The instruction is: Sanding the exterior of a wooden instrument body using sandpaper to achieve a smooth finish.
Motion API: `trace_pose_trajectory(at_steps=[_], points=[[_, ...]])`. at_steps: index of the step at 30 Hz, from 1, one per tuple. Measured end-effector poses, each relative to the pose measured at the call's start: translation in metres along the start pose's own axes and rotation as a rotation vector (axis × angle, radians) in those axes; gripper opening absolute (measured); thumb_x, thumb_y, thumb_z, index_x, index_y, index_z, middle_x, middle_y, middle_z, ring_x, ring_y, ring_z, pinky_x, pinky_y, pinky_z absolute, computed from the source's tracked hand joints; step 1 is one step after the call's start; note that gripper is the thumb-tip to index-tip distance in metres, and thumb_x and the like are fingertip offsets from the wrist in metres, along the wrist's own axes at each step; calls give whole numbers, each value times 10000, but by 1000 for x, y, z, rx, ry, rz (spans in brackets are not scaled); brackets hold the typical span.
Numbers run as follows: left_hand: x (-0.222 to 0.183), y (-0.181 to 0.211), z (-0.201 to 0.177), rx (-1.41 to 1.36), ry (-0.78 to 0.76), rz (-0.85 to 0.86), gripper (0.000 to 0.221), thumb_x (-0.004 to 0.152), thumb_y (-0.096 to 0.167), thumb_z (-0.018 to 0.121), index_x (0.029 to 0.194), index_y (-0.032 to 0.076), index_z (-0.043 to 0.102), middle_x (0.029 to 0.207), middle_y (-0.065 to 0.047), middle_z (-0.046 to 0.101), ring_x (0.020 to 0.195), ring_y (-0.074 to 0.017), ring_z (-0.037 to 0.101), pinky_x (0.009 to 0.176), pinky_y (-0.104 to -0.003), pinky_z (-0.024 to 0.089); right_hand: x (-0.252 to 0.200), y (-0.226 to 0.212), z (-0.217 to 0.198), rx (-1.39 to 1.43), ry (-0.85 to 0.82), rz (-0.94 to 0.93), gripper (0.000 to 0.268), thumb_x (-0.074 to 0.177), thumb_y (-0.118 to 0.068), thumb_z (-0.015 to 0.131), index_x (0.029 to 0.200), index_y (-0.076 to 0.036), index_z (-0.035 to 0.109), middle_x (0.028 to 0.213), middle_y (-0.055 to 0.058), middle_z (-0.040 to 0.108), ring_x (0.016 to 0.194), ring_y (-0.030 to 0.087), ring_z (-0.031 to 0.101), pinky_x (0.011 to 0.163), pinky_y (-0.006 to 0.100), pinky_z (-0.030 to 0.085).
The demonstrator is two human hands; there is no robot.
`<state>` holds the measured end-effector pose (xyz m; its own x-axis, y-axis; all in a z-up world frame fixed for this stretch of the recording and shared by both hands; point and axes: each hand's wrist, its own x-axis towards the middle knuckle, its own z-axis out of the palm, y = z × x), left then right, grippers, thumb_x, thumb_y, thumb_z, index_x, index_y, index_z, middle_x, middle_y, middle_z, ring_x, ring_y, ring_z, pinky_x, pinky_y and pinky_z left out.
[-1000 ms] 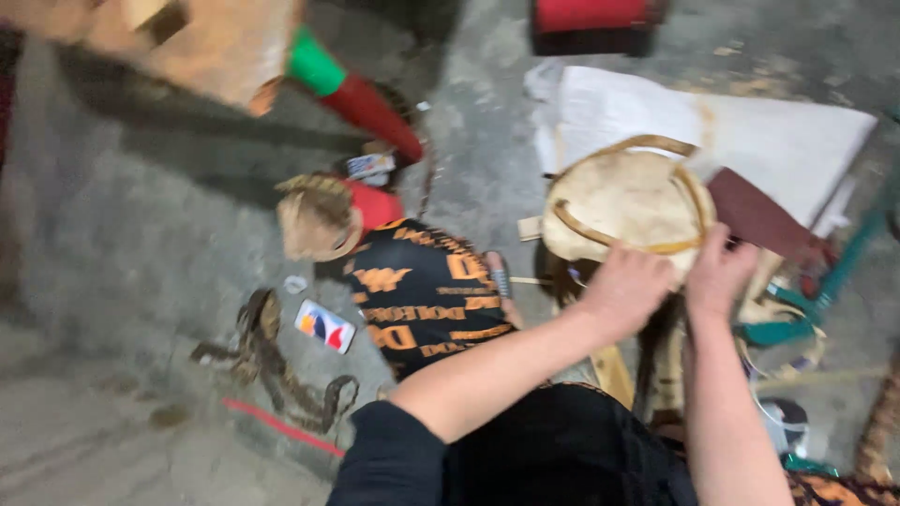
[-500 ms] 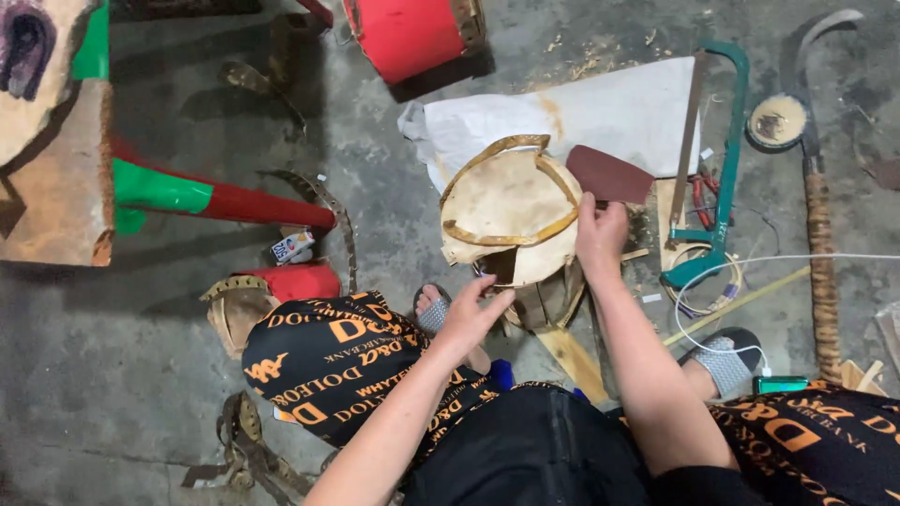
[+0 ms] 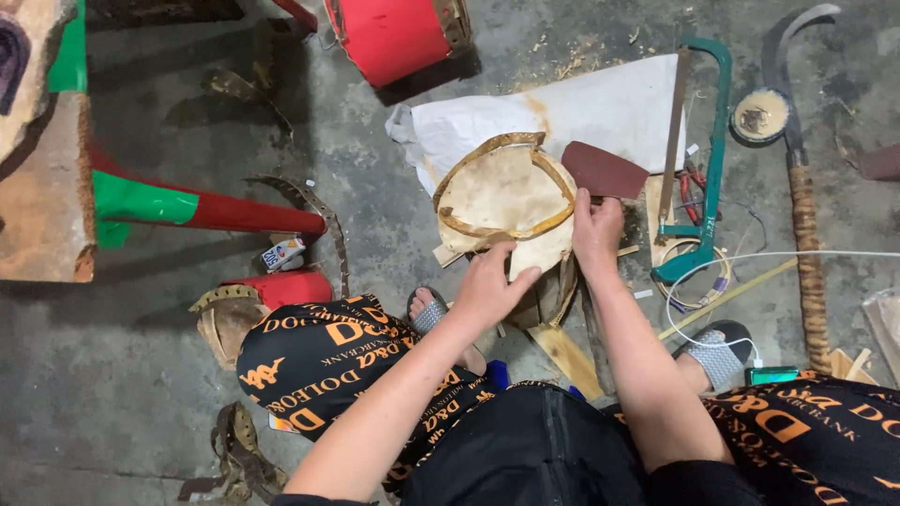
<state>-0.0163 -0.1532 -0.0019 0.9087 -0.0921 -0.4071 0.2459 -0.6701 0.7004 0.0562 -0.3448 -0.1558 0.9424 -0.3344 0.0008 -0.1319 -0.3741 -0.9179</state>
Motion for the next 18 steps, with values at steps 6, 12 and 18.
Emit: trace_pose_trajectory(at_steps=[6,12,18], points=[[14,-12,11,-268,-29,-307,561,885,517,661,1289,128,634,949,-47,763,1041,-230,703,919,-393,542,-6,-26,1,-34,-2,10,282,1043,-226,620,1070,50,673,782,255,701,776,379,722,637,474,521],[26,-21,16,-279,-85,-302,455,861,482,701,1150,133,733,870,-57,750,970,-228,709,889,-399,548,-6,-27,3,-12,13,20,244,1025,-201,634,1042,36,686,792,239,718,760,361,741,638,452,552],[12,24,2,-185,-78,-242,623,961,481,550,1368,11,512,1139,-312,671,1203,-440,609,1021,-549,480,-6,-28,3,28,6,9,244,1032,-153,598,1087,73,671,842,285,695,814,364,728,671,448,543]])
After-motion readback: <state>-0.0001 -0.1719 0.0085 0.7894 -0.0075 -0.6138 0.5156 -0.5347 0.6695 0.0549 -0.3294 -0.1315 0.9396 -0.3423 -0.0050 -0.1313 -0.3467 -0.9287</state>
